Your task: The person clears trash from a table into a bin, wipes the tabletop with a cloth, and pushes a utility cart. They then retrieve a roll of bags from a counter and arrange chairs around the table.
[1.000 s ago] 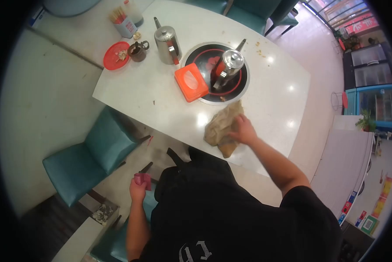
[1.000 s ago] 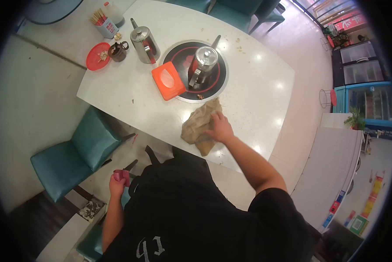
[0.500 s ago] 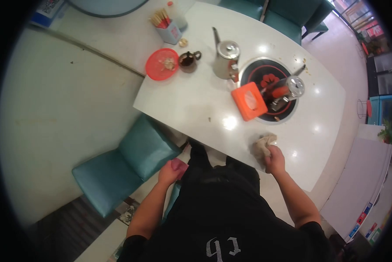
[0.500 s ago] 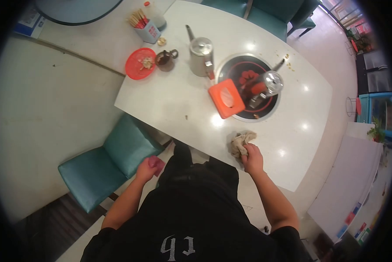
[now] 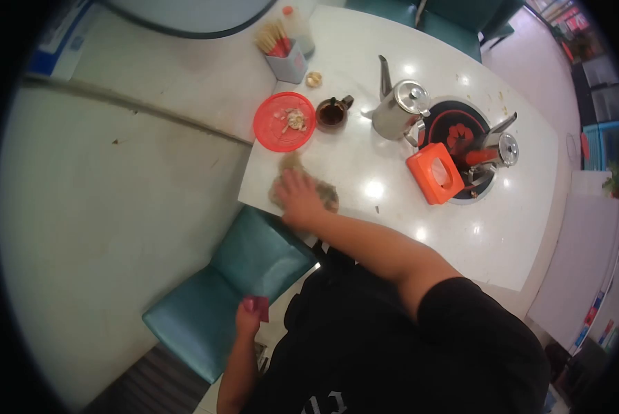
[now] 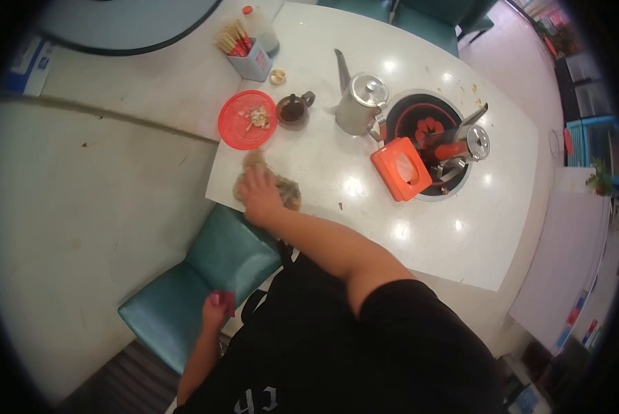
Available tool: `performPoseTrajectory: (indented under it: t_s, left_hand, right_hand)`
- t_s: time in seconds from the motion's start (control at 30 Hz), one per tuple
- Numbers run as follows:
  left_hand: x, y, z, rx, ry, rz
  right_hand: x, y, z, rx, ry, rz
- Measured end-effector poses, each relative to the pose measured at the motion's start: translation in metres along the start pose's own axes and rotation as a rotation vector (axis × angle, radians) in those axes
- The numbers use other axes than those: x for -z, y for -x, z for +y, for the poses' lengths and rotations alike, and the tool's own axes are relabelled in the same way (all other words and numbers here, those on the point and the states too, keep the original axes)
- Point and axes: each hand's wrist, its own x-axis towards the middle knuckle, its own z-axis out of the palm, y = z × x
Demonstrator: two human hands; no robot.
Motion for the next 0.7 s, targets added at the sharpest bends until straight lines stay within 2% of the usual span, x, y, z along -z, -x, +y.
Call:
performPoseTrajectory:
  t_s: [0.07,0.13,0.2,0.27,0.37,0.47,0.53,0.63,0.7]
  left_hand:
    - [0.002,0.006,-0.019,0.054,-0.038,-0.019]
    - [0.002,0.008,-0.027,0.097,-0.082,-0.059]
    - [-0.001,0.011,-0.023,0.044,-0.107,-0.078]
    - [-0.003,0.008,-0.005,-0.012,-0.129,-0.097]
    - [-0.007,-0.011,0.031,-0.103,-0.219,-0.114]
    - [-0.008,-0.023,0.075,-0.132,-0.189,-0.123]
    - [-0.014,-0.029,0.102,-0.276,-0.211,-0.13]
    - [-0.028,-0.035,0.137,-0.348,-0.215,-0.168]
    - [-0.032,-0.018,0.186,-0.409,-0.212,-0.209]
  right_hand:
    - [-0.029,-0.008,0.004,0.236,-0.007,-0.02]
    - [-0.046,-0.005,0.021,0.262,-0.009,0.001]
    - [-0.053,0.006,0.036,0.295,-0.01,0.021]
    - [-0.048,0.03,0.061,0.133,-0.016,0.114]
    - [-0.019,0.09,0.112,-0.079,-0.014,0.136]
    - [0.011,0.181,0.174,-0.254,-0.026,0.173]
    - [0.02,0.248,0.216,-0.327,0.05,0.176]
    - [0.032,0.336,0.275,-0.494,0.117,0.176]
    - [0.035,0.381,0.325,-0.589,0.2,0.233]
